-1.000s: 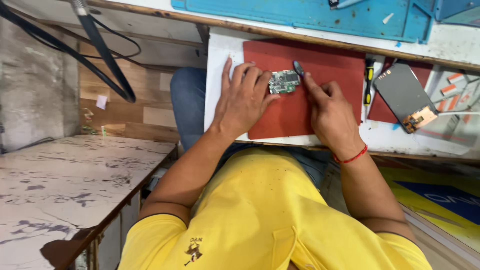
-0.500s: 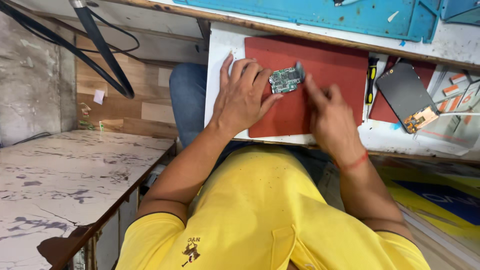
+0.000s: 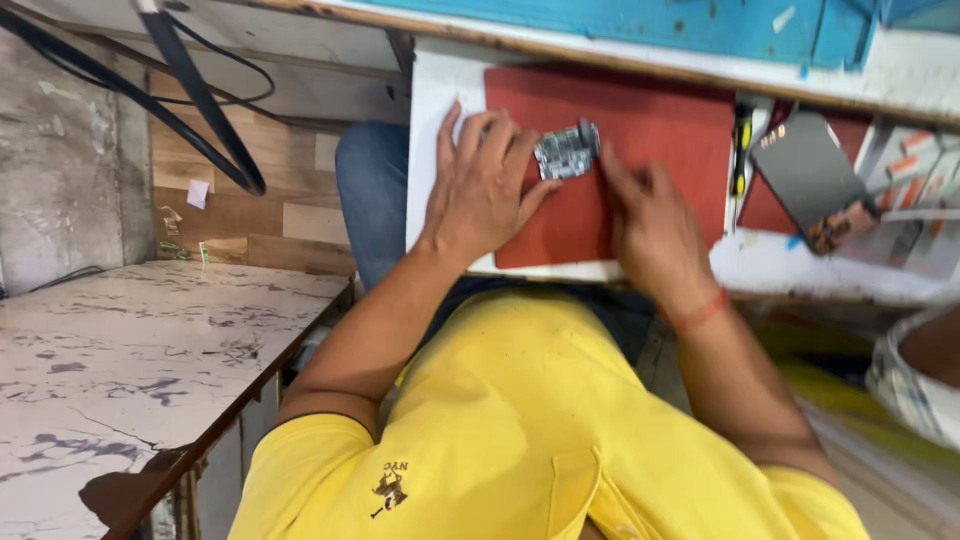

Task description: The person uses a small metal tool to scrape and clean the surface of a small circuit board placed on a red mat. They repeatedly rub the tool across the board's surface, occasionally repositioning the board with their left hand. The person briefly picks up a hot air gun and directs it toward the board before resuming the scraping action.

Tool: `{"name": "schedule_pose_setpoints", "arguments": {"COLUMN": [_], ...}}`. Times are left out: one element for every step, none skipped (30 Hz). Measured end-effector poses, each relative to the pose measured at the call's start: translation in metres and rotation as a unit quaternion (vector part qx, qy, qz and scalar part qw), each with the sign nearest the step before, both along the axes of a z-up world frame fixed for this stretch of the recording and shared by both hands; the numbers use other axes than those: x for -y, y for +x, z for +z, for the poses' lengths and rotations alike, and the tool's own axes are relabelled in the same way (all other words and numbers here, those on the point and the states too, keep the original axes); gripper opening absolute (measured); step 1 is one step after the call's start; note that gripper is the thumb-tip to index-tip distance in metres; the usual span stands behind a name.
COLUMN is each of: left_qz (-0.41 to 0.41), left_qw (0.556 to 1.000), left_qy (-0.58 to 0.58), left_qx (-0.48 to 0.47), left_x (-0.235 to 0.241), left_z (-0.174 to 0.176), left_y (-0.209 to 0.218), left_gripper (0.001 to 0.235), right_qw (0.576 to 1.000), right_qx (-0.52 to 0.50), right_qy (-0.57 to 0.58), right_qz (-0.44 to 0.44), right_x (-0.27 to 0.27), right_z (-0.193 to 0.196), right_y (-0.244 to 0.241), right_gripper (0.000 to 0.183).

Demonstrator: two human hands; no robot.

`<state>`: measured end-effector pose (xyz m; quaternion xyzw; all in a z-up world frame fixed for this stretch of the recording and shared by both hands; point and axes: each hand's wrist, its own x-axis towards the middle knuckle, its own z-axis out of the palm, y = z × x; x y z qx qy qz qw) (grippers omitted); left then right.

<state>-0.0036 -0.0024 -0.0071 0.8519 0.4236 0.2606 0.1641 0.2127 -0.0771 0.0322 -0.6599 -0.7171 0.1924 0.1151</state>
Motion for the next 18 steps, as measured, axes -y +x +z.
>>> {"name": "schedule_pose_setpoints", "arguments": {"left_qz": [-0.002, -0.001, 0.005, 0.011, 0.012, 0.013, 0.013, 0.019, 0.020, 0.020, 0.020, 0.020, 0.019, 0.020, 0.022, 0.023, 0.025, 0.028], "left_qw": [1.000, 1.000, 1.000, 1.000, 1.000, 0.999, 0.999, 0.999, 1.000, 1.000, 1.000, 1.000, 1.000, 1.000, 1.000, 0.999, 0.999, 0.999], "left_qy": [0.001, 0.000, 0.003, 0.007, 0.016, 0.025, 0.030, 0.027, 0.023, 0.020, 0.018, 0.016, 0.004, 0.005, 0.012, 0.019, 0.020, 0.021], "left_qx": [-0.001, 0.008, 0.017, 0.026, 0.023, 0.020, 0.017, 0.013, 0.008, 0.003, 0.008, 0.013, 0.018, 0.015, 0.016, 0.016, 0.018, 0.019], "left_x": [-0.003, -0.002, -0.006, -0.009, -0.008, -0.008, -0.005, -0.004, -0.005, -0.003, -0.008, -0.013, -0.009, -0.006, -0.006, -0.007, -0.007, -0.007], "left_z": [0.000, 0.001, 0.003, 0.004, 0.005, 0.004, 0.002, 0.000, -0.001, -0.002, -0.001, 0.000, 0.000, -0.002, -0.003, -0.003, -0.003, -0.003], "left_y": [0.001, 0.002, 0.003, 0.002, 0.002, 0.001, 0.002, 0.003, 0.005, 0.007, 0.007, 0.006, 0.005, 0.004, 0.004, 0.005, 0.005, 0.005], "left_gripper": [0.055, 0.056, 0.057, 0.058, 0.056, 0.055, 0.053, 0.052, 0.051, 0.050, 0.050, 0.050, 0.050, 0.050, 0.050, 0.050, 0.051, 0.052], "right_qw": [1.000, 1.000, 1.000, 1.000, 0.999, 1.000, 0.999, 0.999, 0.998, 0.998, 0.998, 0.999, 1.000, 1.000, 0.999, 0.998, 0.996, 0.997], "right_qx": [0.002, 0.005, 0.010, 0.016, 0.024, 0.029, 0.034, 0.040, 0.047, 0.055, 0.060, 0.034, 0.009, -0.016, -0.034, -0.052, -0.071, -0.063], "right_qy": [-0.006, -0.011, -0.013, -0.015, -0.020, -0.010, -0.002, 0.006, 0.000, -0.005, -0.002, 0.014, 0.020, 0.026, 0.032, 0.038, 0.043, 0.039], "right_qz": [-0.012, -0.024, -0.010, 0.003, 0.022, 0.006, -0.011, -0.028, -0.029, -0.031, -0.031, -0.022, -0.014, -0.005, -0.012, -0.018, -0.022, 0.007], "right_x": [-0.005, -0.005, -0.009, -0.011, -0.011, -0.011, -0.007, -0.004, 0.000, 0.003, -0.001, -0.006, -0.003, 0.000, 0.000, 0.001, 0.000, 0.001], "right_z": [-0.003, -0.003, -0.003, -0.002, -0.002, -0.002, -0.003, -0.004, -0.005, -0.006, -0.007, -0.007, -0.007, -0.007, -0.006, -0.003, -0.001, 0.000], "right_y": [0.002, 0.004, 0.005, 0.005, 0.005, 0.006, 0.007, 0.009, 0.010, 0.012, 0.013, 0.014, 0.014, 0.012, 0.013, 0.012, 0.010, 0.006], "right_gripper": [0.057, 0.054, 0.057, 0.060, 0.063, 0.064, 0.065, 0.066, 0.066, 0.066, 0.066, 0.063, 0.060, 0.057, 0.058, 0.058, 0.058, 0.056]}}
